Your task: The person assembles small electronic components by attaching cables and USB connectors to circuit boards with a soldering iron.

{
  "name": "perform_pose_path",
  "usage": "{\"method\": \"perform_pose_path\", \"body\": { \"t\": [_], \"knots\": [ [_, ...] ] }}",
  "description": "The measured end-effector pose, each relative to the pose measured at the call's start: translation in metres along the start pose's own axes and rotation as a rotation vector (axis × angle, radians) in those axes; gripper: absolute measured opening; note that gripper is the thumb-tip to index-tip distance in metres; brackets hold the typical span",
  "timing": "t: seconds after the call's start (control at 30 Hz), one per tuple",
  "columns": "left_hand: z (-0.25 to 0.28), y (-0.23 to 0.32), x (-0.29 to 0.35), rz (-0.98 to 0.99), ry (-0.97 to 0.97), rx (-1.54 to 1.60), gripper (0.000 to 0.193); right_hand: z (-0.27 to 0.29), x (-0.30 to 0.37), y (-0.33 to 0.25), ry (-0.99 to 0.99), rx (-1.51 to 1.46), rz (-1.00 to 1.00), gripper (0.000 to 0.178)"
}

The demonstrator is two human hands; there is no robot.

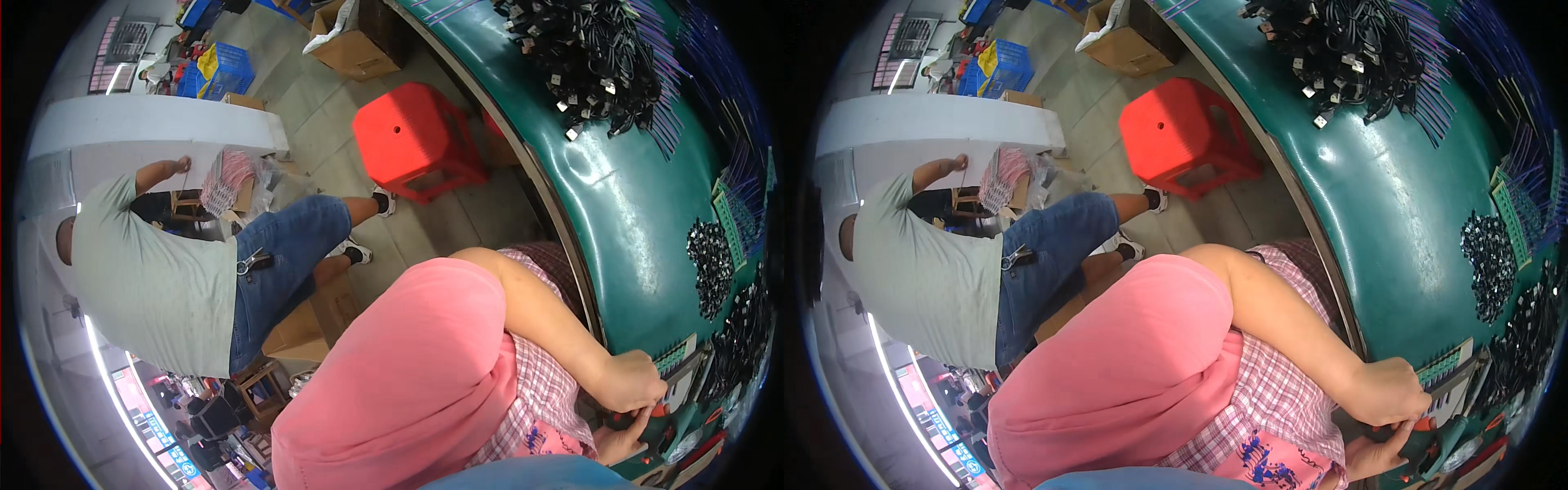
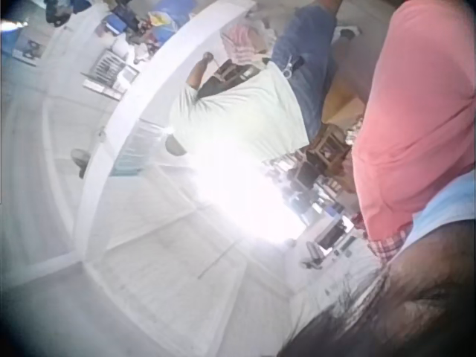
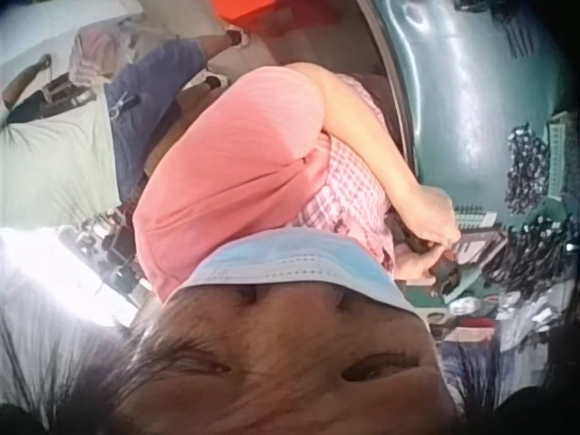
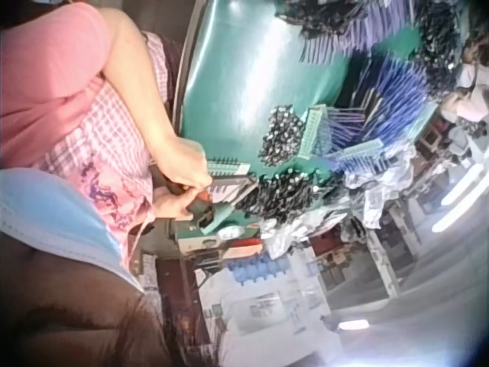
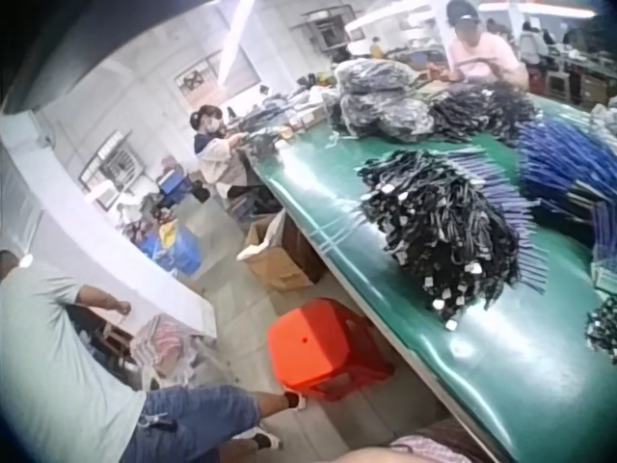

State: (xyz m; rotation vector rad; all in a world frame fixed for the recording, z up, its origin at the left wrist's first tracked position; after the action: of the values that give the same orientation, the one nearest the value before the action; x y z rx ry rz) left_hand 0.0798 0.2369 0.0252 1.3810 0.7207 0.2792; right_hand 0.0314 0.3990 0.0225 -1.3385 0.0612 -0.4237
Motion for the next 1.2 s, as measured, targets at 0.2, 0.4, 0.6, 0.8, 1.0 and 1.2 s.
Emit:
{"method": "perform_pose_path", "body": {
  "t": [0.2, 0.4, 0.6, 0.8, 1.0, 1.2],
  "knots": [
    [0.000, 0.013, -0.012, 0.006, -0.342, -0.007, 0.015, 0.021, -0.024, 0.007, -0.116, 0.092, 0.058, 0.025],
    [-0.005, 0.009, -0.014, 0.126, -0.579, -0.006, 0.013, -0.003, 0.027, -0.022, -0.242, 0.206, 0.052, 0.034],
    [-0.018, 0.025, -0.018, 0.199, -0.666, 0.025, 0.010, 0.019, 0.026, -0.017, -0.216, 0.027, 0.030, 0.042],
    [-0.029, 0.022, -0.016, 0.253, -0.803, -0.024, 0.010, 0.030, 0.024, -0.013, -0.273, 0.067, -0.022, 0.038],
    [-0.032, 0.027, -0.013, 0.285, -0.794, -0.073, 0.010, 0.033, 0.022, -0.024, -0.283, 0.150, -0.021, 0.036],
    [-0.042, 0.016, -0.012, 0.200, -0.822, -0.143, 0.006, 0.034, 0.017, -0.002, -0.250, -0.003, 0.001, 0.022]
  ]
}}
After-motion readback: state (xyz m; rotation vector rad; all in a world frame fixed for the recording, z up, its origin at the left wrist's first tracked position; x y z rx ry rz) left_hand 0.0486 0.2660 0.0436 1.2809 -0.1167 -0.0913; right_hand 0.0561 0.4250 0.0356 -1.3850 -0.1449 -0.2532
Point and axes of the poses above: each hand's wrist, its own x-axis away from the middle knuckle, its own z-axis out of the back of the hand, y = z × x, the point moved 5 cm from there along -x, towards the middle knuckle, and after that the axes turned 15 degrees about y, right-handed, at the moved point
